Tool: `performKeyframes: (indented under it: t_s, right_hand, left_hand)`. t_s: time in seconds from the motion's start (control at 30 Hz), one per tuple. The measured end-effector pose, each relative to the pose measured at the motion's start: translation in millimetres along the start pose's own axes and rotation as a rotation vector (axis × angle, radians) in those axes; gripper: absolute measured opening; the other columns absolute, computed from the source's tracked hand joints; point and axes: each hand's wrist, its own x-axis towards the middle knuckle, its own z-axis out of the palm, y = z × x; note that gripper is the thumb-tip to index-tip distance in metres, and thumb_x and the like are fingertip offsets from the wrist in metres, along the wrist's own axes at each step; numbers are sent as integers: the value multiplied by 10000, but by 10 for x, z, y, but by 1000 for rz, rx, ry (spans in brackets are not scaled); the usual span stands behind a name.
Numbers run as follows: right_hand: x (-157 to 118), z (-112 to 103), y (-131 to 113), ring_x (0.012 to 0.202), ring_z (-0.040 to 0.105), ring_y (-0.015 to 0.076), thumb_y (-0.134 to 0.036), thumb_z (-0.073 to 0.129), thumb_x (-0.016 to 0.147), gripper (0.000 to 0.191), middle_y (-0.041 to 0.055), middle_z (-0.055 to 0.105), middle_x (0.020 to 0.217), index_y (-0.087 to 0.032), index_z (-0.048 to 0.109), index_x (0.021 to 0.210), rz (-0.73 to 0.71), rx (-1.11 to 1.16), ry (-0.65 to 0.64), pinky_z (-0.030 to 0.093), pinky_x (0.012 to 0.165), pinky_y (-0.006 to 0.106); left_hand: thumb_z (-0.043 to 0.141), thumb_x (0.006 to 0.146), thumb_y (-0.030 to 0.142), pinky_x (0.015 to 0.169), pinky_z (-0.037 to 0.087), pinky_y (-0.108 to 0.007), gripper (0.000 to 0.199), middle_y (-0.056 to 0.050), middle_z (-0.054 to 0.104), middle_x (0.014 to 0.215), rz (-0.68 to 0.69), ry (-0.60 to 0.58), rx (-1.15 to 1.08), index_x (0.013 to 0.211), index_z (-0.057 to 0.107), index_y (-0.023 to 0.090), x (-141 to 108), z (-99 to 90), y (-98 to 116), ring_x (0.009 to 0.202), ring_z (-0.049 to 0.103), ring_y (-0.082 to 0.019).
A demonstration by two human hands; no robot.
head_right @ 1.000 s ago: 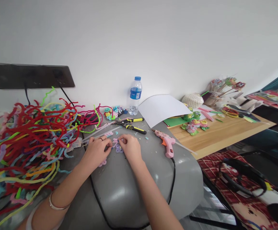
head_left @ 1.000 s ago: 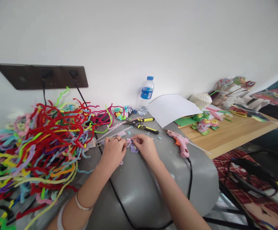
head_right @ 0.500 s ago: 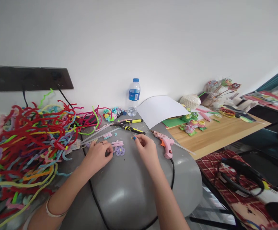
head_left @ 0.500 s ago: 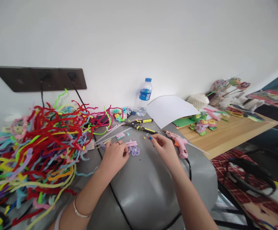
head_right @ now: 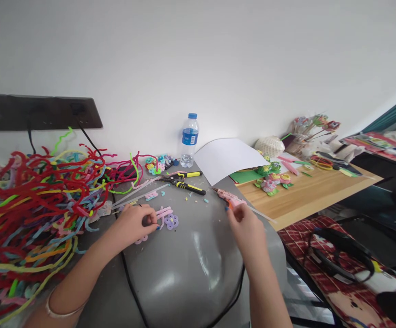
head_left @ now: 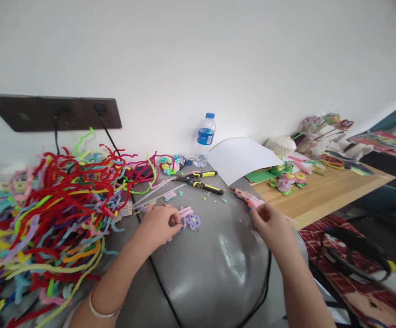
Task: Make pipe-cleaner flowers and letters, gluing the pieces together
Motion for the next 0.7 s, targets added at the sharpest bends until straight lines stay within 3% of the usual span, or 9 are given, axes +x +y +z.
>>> performKeyframes:
  t_s: [0.07,0.17,0.3,0.4,0.53,0.57,0.63,0.7]
  right_hand:
    - [83,-32,223,607,624,254,-559,552,742,316,60,670,577,-264,477,658,121,-70,-26,394,557,321]
    - [173,-9,445,649,661,275,-575,601,691,334,91,715,650,-260,502,638,173,-121,-95,424,568,336]
    - [260,7,527,667,677,276,-526,619,652,287,84,730,677,-242,584,630,205,-144,-192,433,582,341]
    - [295,-79,591,620,654,268,-509,633,627,281,59,686,578,-236,602,568,220,-100,-280,433,582,345]
    - [173,-213,744,511,559,229,-525,636,645,303,25,584,491,-232,613,570,194,111,-296,395,483,327]
    - [109,-233,763,501,542,212,-511,643,659,290,20,578,509,-229,613,596,203,196,-299,394,470,317]
    - [-41,-261,744,489,518,193,-502,634,694,286,22,573,532,-230,592,617,212,344,-177,402,459,310]
    - [-197,-283,650,577,575,212,-497,660,723,273,55,646,657,-225,638,718,142,512,-200,480,535,330]
  left_hand:
    - [617,785,176,872,369,-359,90,15,712,824,-12,26,7,726,666,223,9,-67,-41,801,638,-180]
    - [622,776,146,801,392,-319,97,16,700,796,-25,69,16,733,664,222,27,-119,-85,774,638,-178]
    - [580,794,112,695,394,-283,130,2,686,781,-10,129,-17,736,642,212,50,-109,-129,759,627,-173]
    - [565,795,91,692,395,-281,148,5,688,791,-6,167,-13,745,635,211,57,-108,-157,758,622,-168]
    - [558,798,86,642,380,-271,150,7,685,802,-35,189,-15,753,634,207,57,-132,-176,711,610,-155]
    - [557,801,89,633,377,-269,146,7,682,807,-37,189,-20,756,632,206,57,-135,-178,698,605,-150]
    - [559,807,97,629,373,-266,136,10,675,809,-36,184,-32,755,623,206,59,-132,-182,683,596,-145]
    - [569,808,107,632,372,-264,127,12,669,801,-40,172,-51,749,616,208,63,-117,-186,688,593,-146]
